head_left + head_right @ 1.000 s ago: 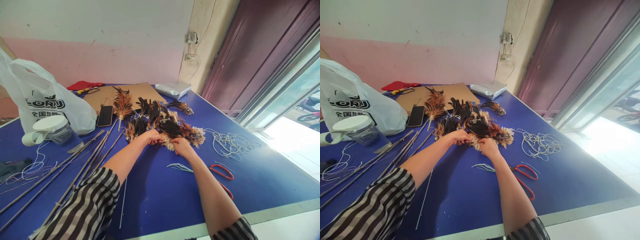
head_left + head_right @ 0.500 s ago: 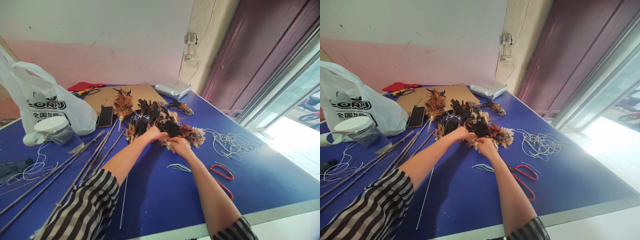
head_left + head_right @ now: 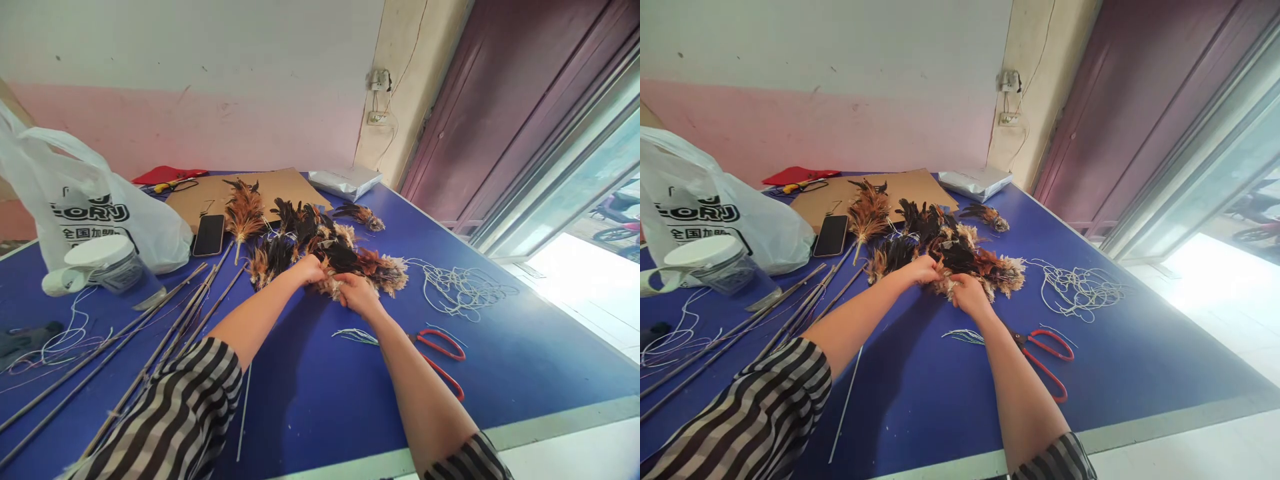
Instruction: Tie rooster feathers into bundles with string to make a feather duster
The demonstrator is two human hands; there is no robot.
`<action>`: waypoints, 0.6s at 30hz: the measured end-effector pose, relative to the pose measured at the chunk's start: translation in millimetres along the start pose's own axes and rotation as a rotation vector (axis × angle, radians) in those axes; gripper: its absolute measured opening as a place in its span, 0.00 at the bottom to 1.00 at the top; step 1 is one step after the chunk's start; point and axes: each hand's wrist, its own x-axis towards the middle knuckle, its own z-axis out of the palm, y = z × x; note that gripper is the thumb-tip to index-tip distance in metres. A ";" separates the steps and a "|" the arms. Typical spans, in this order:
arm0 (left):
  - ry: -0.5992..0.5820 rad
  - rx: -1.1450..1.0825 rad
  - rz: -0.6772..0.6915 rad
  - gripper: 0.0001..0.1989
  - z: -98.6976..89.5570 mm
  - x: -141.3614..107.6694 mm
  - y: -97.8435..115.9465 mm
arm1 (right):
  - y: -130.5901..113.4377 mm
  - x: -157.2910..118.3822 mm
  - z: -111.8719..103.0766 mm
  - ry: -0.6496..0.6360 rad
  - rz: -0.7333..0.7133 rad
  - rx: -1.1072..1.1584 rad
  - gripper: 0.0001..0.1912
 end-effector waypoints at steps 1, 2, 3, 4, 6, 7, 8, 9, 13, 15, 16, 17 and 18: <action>0.003 0.025 -0.006 0.10 -1.4 -1.3 0.0 | 1.3 0.2 0.4 -0.012 -0.004 -0.015 0.22; 0.004 0.043 -0.014 0.07 -2.6 -2.8 0.0 | 2.5 0.3 0.9 -0.023 -0.008 -0.032 0.22; 0.000 0.054 -0.023 0.06 -3.7 -4.3 -0.1 | 3.4 0.3 1.2 -0.031 -0.012 -0.049 0.22; -0.009 0.058 -0.031 0.06 -4.5 -5.7 -0.1 | 4.0 0.2 1.3 -0.035 -0.015 -0.065 0.22; -0.035 0.053 -0.040 0.07 -5.3 -8.4 -0.1 | 3.6 -0.5 0.7 -0.020 -0.022 -0.090 0.22; -0.048 0.048 -0.043 0.07 -5.4 -9.6 0.0 | 2.6 -1.1 0.2 -0.005 -0.027 -0.098 0.21; -0.059 0.044 -0.045 0.08 -5.3 -10.7 0.3 | 1.5 -1.7 -0.4 0.011 -0.034 -0.102 0.21; -0.067 0.040 -0.047 0.08 -5.1 -11.7 0.8 | 0.2 -2.3 -0.8 0.025 -0.042 -0.104 0.20; -0.085 0.021 -0.044 0.10 -4.2 -14.7 4.7 | -1.6 -3.2 0.6 0.030 -0.074 -0.099 0.20; -0.088 0.018 -0.040 0.11 -3.2 -15.5 6.6 | -0.4 -2.7 2.6 0.014 -0.086 -0.099 0.21; -0.090 0.018 -0.041 0.11 -2.3 -15.7 7.2 | 0.4 -2.4 3.4 0.005 -0.092 -0.100 0.22; -0.092 0.017 -0.042 0.11 -1.2 -15.7 7.4 | 1.1 -2.1 4.0 -0.006 -0.098 -0.102 0.23; -0.093 0.013 -0.046 0.11 -0.1 -15.5 7.3 | 1.8 -1.9 4.3 -0.018 -0.103 -0.104 0.23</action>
